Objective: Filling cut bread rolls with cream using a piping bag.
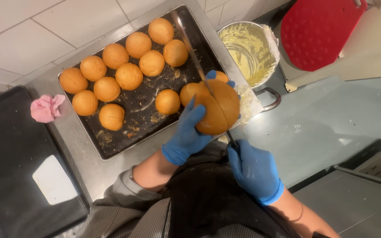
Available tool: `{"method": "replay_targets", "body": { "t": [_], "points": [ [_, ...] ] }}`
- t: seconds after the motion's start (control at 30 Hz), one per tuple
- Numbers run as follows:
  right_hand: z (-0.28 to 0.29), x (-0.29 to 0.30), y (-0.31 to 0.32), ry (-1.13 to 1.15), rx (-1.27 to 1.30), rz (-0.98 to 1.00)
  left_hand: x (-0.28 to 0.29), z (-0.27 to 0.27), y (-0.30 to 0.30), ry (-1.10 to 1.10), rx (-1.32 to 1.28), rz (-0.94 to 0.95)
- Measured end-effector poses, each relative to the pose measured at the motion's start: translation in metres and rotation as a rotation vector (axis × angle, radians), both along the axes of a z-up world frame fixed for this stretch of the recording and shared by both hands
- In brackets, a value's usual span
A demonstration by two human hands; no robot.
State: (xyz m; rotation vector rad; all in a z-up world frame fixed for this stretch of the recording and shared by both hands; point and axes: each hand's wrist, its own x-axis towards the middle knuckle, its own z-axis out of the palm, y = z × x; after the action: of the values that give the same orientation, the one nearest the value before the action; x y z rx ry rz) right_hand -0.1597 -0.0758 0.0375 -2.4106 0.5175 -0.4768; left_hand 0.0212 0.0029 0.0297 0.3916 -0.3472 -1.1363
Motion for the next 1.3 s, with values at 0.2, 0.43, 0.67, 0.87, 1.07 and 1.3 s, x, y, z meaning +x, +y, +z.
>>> {"method": "replay_targets", "body": {
  "t": [0.2, 0.43, 0.67, 0.87, 1.07, 1.3],
  "points": [
    [-0.007, 0.002, 0.025, 0.193, 0.043, -0.107, 0.011, -0.045, 0.026, -0.002, 0.085, -0.102],
    [0.026, 0.017, 0.025, 0.219, 0.534, -0.029, 0.053, -0.053, 0.049, 0.005, -0.005, -0.279],
    [0.037, 0.027, 0.032, 0.183, 0.019, -0.017, 0.072, -0.047, 0.048, 0.129, 0.052, -0.380],
    [0.035, 0.024, 0.029, 0.224, -0.056, -0.054, 0.069, -0.078, 0.053, 0.291, 0.048, -0.387],
    [0.042, 0.021, 0.030, 0.232, -0.098, -0.036, 0.073, -0.040, 0.044, 0.128, -0.012, -0.435],
    [0.032, 0.022, 0.040, 0.058, -0.064, -0.139, 0.061, -0.031, 0.033, 0.215, -0.122, -0.243]
  ]
}}
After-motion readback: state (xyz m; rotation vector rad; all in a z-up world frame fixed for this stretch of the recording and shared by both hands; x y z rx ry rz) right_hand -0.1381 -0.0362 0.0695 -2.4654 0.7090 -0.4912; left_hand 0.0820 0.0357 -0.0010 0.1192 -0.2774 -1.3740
